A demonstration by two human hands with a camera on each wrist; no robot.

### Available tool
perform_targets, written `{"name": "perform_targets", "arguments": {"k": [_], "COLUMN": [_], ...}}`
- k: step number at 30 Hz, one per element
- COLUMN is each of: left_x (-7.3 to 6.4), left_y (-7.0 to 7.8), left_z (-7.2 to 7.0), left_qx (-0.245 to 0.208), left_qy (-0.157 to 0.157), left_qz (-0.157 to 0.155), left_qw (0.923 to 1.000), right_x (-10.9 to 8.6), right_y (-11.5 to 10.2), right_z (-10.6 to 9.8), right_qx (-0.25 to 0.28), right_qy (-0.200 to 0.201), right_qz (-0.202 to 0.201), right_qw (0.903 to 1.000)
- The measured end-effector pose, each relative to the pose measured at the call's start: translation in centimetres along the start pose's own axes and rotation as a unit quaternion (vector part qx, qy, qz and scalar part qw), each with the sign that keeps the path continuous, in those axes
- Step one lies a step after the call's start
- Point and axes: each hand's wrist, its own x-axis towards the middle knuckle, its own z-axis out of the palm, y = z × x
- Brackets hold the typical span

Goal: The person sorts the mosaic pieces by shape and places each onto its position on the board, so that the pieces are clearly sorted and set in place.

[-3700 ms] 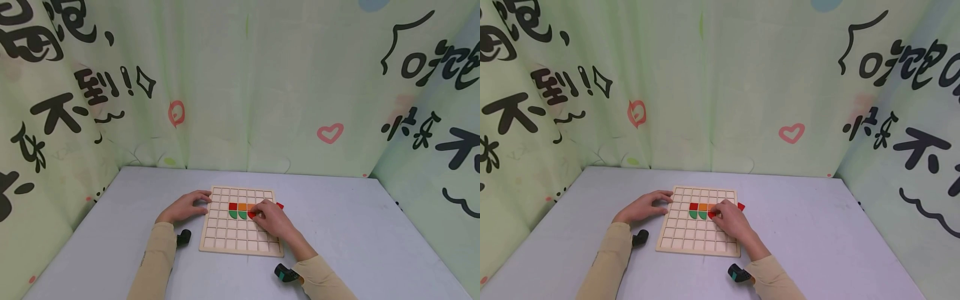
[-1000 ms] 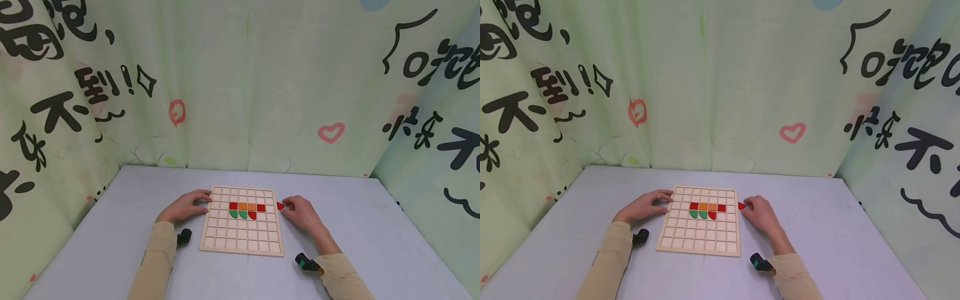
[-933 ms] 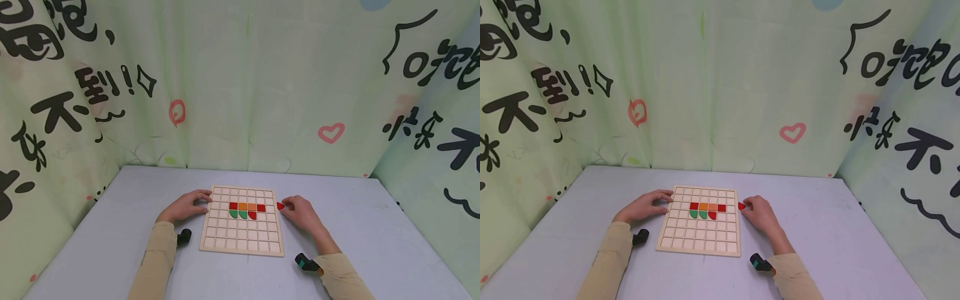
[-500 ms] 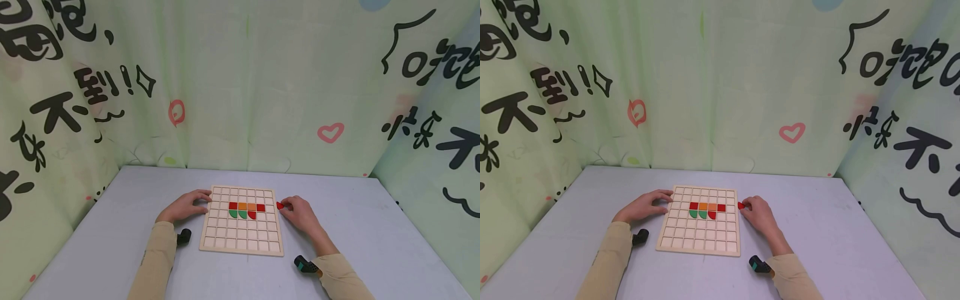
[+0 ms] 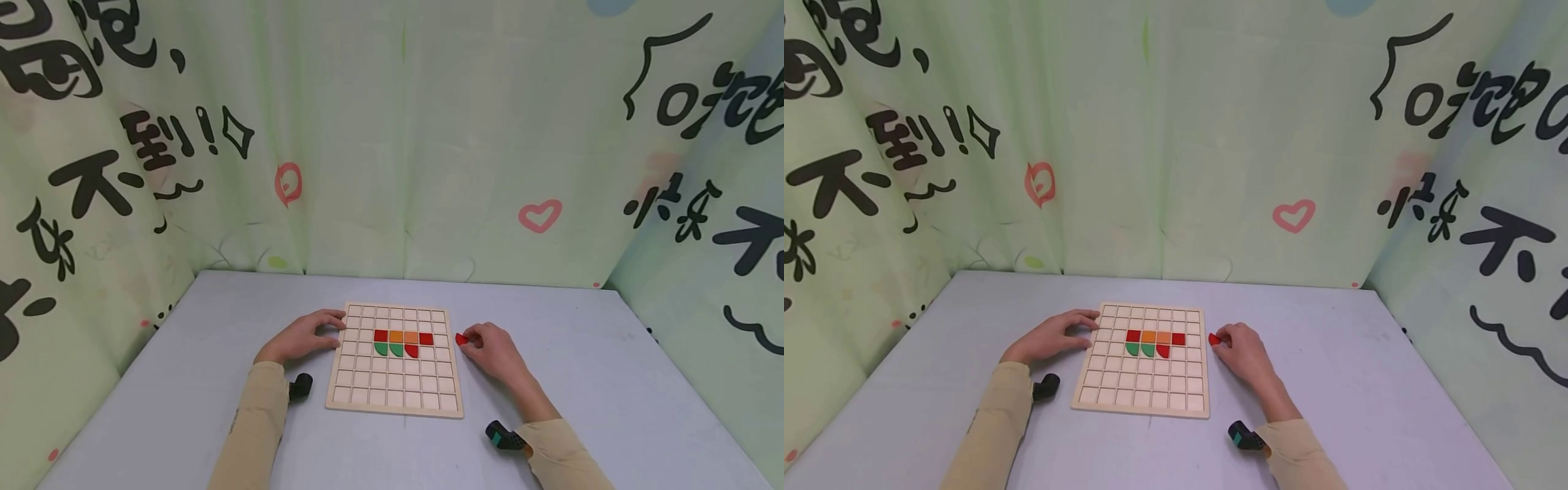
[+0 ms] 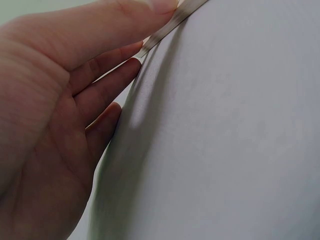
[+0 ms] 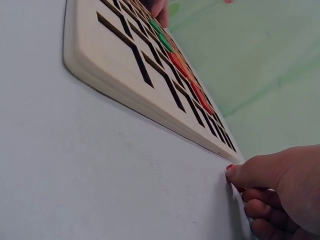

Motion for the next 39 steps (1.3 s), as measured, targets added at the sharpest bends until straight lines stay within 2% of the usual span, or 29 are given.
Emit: {"name": "perform_targets", "arguments": {"k": [8, 16, 39], "left_x": [0.03, -0.02, 0.05], "left_y": [-0.06, -0.12, -0.25], "left_z": [0.01, 0.03, 0.02], "left_qx": [0.005, 0.004, 0.011], "left_qy": [-0.001, 0.000, 0.002], "left_qz": [-0.005, 0.001, -0.003], "left_qw": [1.0000, 1.0000, 0.9999], "right_x": [-0.39, -0.25, -0.59], "right_y": [0.12, 0.10, -0.03], "right_z": [-0.27, -0.20, -0.08], "right_qx": [0.006, -0.001, -0.013], "right_qy": [-0.006, -0.008, -0.019], "right_qz": [0.001, -0.021, -0.028], "right_qw": [1.0000, 0.9998, 0.9993]}}
